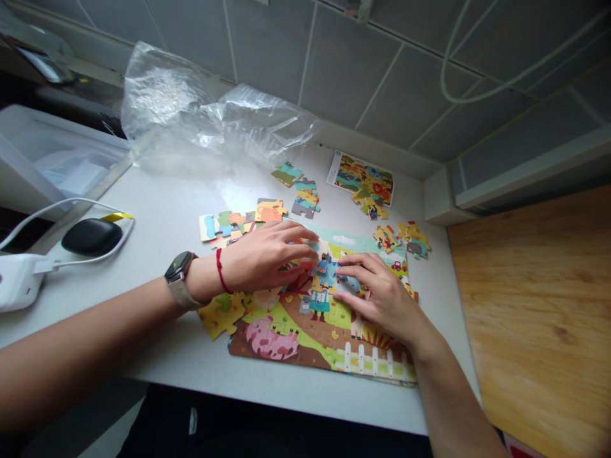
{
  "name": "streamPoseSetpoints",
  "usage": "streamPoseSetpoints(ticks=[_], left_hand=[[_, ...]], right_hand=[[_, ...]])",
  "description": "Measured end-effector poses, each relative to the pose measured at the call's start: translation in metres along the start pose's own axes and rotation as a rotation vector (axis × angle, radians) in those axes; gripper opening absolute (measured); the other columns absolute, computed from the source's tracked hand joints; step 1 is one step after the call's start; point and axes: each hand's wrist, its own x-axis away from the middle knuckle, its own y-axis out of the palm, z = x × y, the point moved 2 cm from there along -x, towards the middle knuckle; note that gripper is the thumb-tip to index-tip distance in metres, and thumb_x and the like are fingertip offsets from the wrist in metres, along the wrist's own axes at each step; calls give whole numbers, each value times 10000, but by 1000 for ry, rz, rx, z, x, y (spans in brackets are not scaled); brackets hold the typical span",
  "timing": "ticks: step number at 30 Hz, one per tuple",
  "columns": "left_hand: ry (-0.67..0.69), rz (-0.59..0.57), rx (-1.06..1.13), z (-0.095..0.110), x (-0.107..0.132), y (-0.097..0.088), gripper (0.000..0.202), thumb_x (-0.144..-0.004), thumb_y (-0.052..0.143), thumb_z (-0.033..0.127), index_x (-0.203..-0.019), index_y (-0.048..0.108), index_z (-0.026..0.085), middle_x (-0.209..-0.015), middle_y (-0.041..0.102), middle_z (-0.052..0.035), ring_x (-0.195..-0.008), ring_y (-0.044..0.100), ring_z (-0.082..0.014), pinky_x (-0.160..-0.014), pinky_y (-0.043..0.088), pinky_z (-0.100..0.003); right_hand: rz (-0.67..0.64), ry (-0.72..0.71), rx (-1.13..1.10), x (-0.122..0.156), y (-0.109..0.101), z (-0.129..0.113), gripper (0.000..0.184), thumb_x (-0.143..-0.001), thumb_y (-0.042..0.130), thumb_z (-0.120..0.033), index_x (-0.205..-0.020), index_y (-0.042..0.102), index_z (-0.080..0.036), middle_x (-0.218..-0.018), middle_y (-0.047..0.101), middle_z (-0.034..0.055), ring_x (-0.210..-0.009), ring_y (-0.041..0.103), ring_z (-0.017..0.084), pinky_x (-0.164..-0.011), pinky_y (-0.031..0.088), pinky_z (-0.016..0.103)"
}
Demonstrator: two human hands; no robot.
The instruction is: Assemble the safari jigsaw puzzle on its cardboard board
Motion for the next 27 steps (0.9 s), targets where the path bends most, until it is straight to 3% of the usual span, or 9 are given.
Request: streamPoseSetpoints(ticks=[6,12,20,27], left_hand=[[-26,-12,-57,-7,2,1,232,-1006,617,204,-1209,725,226,-1426,643,-122,-1255,640,-300,-1066,547,-479],[-47,22,-67,-7,1,5,184,-1047,596,259,-1161,733,213,-1426,645,-126,-1254,648,-296,-1056,561,-472],[-52,41,-58,-8,2,7,207,-991,628,159,-1158,736,214,-1472,618,-132,-1308,615,-319,-1073,555,-510],[-47,45,-53,-8,2,3,194,-996,619,192,-1143,742,223,-1454,636,-122,-1294,624,-307,-1082,552,-502]], right_hand=[[-9,12,-2,1,-1,2,252,-947,780,-289,-1188,712,-271,-1278,696,100,-1196,648,299,-1011,564,506],[-5,-22,0,0,2,1,260,-936,800,-307,-1174,709,-257,-1264,702,101,-1177,646,296,-997,560,495],[-33,-46,-16,0,6,-3,270,-939,796,-307,-1192,711,-270,-1257,702,95,-1168,651,293,-979,569,504],[8,-29,-12,0,1,0,242,-941,792,-332,-1163,727,-262,-1233,715,103,-1138,661,299,-966,571,506]])
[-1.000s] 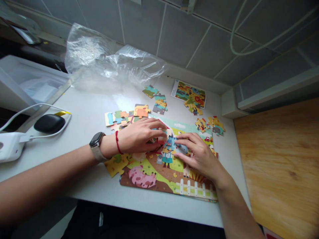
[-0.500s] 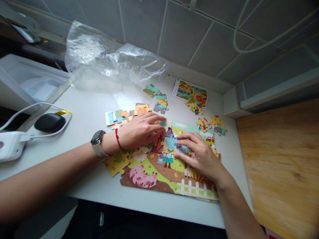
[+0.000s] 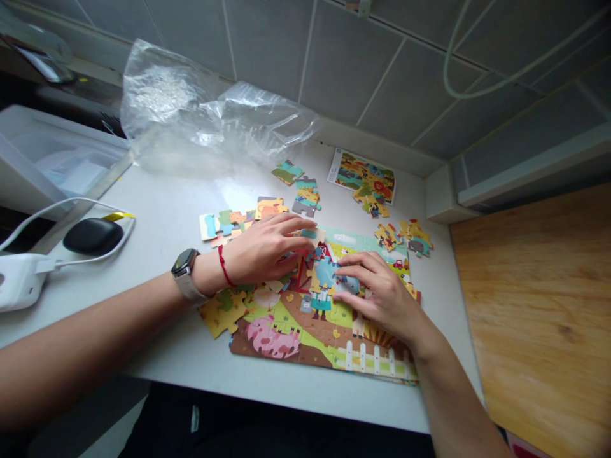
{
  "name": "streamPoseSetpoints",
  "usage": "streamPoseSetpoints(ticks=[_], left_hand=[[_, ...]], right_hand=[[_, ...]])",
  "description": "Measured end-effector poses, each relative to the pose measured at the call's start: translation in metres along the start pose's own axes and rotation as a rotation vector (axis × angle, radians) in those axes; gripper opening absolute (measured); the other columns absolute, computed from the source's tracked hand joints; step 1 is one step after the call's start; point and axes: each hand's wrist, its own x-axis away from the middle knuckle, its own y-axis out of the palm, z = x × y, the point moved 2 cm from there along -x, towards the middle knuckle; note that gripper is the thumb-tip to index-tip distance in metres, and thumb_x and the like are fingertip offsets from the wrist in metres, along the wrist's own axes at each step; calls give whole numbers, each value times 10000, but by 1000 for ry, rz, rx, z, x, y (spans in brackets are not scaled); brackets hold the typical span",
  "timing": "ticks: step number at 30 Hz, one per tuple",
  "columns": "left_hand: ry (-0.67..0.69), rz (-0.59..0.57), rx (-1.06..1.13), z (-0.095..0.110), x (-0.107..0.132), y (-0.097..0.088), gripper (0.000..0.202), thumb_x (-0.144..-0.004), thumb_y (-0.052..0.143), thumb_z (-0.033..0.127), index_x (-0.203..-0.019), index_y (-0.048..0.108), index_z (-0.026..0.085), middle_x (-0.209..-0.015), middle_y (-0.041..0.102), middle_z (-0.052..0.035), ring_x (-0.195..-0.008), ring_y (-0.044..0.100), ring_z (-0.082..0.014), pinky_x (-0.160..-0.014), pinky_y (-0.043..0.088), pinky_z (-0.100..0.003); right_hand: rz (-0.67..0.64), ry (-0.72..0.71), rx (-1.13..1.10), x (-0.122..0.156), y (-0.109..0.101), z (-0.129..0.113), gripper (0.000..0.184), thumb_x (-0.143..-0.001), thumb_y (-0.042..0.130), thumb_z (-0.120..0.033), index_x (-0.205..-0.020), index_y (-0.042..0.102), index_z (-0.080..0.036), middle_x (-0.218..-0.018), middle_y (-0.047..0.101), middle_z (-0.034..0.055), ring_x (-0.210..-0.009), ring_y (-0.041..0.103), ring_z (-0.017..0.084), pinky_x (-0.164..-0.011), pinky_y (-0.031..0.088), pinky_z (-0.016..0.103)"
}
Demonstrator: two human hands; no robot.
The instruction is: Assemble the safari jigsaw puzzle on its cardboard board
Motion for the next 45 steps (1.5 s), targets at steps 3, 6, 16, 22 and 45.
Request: streamPoseSetpoints(ticks=[3,6,16,22,45], left_hand=[[-2,0,12,-1,0,1,201,-987,631,191,-1147,748,225,-1444,641,-125,-1307,618,-315,-1094,545,-513],[4,-14,-4,-2,0,3,214,-995,622,194,-1164,750,217,-1433,646,-135,-1316,611,-329,-1089,546,-523],[-31,-28,-34,-5,2,4,225,-1038,577,238,-1181,751,239,-1367,682,-114,-1289,621,-304,-1071,547,-491],[-22,-30,-88,-6,2,5,258,-1085,524,290,-1208,745,239,-1368,679,-110,-1266,623,-295,-1047,561,-483],[-27,-2,-73,-7,1,5,315,-1106,479,307,-1289,713,200,-1350,692,-136,-1218,651,-296,-1042,562,-502]], right_hand=[[0,2,3,0,-1,2,252,-941,793,-337,-1167,720,-250,-1236,711,106,-1150,651,294,-972,567,497],[-1,6,3,0,-2,2,252,-941,794,-336,-1169,720,-256,-1238,710,104,-1157,649,294,-981,565,497],[0,32,-15,0,-3,4,248,-938,791,-355,-1166,736,-278,-1225,710,101,-1161,657,304,-981,577,514],[-7,37,-12,1,-1,6,276,-921,810,-342,-1179,730,-285,-1230,702,97,-1175,651,305,-992,575,510],[12,29,-48,-1,-6,5,262,-918,814,-361,-1146,740,-257,-1202,716,100,-1149,657,293,-997,552,472]])
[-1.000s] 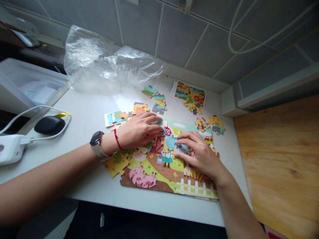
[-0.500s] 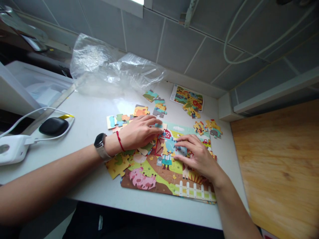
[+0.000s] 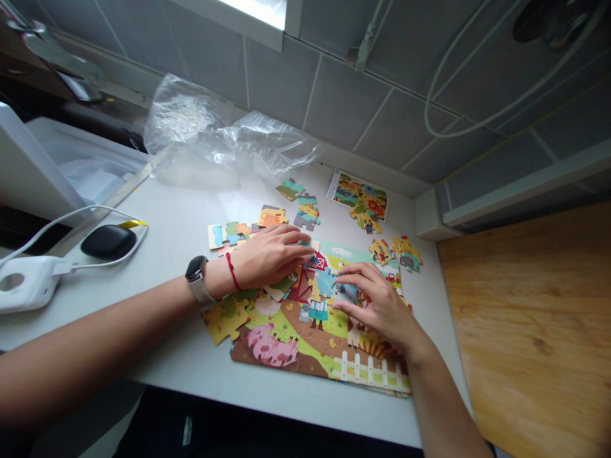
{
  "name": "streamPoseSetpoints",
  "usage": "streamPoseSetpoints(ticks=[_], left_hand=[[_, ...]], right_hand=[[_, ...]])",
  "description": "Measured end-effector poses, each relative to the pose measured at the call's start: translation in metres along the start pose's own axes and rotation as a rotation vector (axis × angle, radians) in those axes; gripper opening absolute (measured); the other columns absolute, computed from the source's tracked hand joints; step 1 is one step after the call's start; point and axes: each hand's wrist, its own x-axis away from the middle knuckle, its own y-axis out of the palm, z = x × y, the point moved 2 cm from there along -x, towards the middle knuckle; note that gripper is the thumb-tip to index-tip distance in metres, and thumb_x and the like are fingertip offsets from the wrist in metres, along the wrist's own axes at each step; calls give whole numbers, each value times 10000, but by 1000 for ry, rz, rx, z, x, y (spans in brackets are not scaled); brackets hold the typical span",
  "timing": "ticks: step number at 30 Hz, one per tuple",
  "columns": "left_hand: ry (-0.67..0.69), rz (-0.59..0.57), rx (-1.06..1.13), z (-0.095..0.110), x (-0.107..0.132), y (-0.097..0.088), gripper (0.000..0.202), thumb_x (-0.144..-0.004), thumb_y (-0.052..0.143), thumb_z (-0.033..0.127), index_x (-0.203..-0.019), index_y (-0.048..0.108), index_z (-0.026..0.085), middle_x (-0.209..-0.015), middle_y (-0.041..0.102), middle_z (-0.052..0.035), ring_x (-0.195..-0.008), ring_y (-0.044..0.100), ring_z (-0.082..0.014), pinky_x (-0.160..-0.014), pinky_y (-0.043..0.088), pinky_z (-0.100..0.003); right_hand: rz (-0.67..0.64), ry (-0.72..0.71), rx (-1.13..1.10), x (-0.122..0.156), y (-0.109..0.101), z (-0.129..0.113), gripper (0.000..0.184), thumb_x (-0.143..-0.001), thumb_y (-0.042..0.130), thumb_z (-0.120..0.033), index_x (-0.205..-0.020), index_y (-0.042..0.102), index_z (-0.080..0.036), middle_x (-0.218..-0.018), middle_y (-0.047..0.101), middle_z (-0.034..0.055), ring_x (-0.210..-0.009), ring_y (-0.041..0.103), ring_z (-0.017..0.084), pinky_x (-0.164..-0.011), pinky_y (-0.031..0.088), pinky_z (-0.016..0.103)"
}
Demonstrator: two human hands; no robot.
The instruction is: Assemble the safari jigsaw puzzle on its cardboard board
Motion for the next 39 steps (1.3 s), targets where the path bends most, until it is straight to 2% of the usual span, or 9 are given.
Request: streamPoseSetpoints(ticks=[5,9,12,15,18,21,31,34,39], left_hand=[[14,48,61,3,0,-2,305,-1087,496,259,-1329,657,166,-1345,688,-147,-1234,641,-282,-1064,551,-486],[96,95,96,26,-2,-4,243,-1049,543,196,-1247,683,196,-1293,715,-113,-1236,627,-268,-1055,534,-452],[203,75,145,56,-1,-2,202,-1027,560,172,-1175,695,199,-1170,756,-87,-1068,674,-236,-949,530,-394],[351,-11,185,84,4,5,96,-1016,608,200,-1046,699,194,-885,743,-45,-793,650,-202,-743,493,-360],[422,-52,171,95,10,13,115,-1015,671,312,-988,681,201,-807,713,-24,-737,627,-205,-664,459,-388],[415,-39,141,96,14,18,189,-1005,696,392,-964,662,211,-788,702,-19,-724,628,-207,-610,424,-394],[427,-1,186,99,17,31,172,-957,745,314,-871,631,218,-803,720,-8,-684,638,-184,-581,475,-357],[409,-2,187,100,16,37,178,-930,773,336,-877,651,217,-814,724,-17,-682,653,-191,-550,474,-360],[439,-7,195,103,16,35,112,-937,741,302,-901,687,210,-867,751,-25,-682,678,-202,-500,460,-379]], right_hand=[[109,-5,-18,1,-1,8,182,-969,756,-329,-1130,732,-248,-1137,729,90,-1090,679,266,-981,538,450],[182,-4,-24,-2,1,13,68,-991,717,-287,-1041,738,-246,-1032,759,64,-1005,697,246,-949,533,431],[213,18,-29,-6,1,16,66,-1003,685,-282,-985,736,-245,-970,770,52,-967,706,242,-922,538,414],[216,48,-13,-13,-1,16,96,-1007,670,-299,-965,734,-241,-962,767,55,-961,708,245,-901,544,400],[135,49,35,-26,-2,10,108,-1006,672,-319,-1002,741,-236,-1010,763,69,-991,704,249,-916,540,397],[8,5,82,-45,-3,-1,126,-1008,671,-324,-1042,745,-228,-1044,761,78,-1013,707,247,-929,536,387],[-230,-58,266,-136,-11,-32,132,-999,672,-299,-1043,750,-202,-1040,763,82,-962,716,230,-897,544,367],[-339,-108,310,-157,1,-55,198,-982,706,-315,-1143,746,-207,-1094,739,88,-1000,703,233,-925,547,377],[-545,-202,366,-172,33,-103,482,-900,814,-316,-1351,676,-220,-1377,650,135,-1223,645,280,-1044,523,406]])
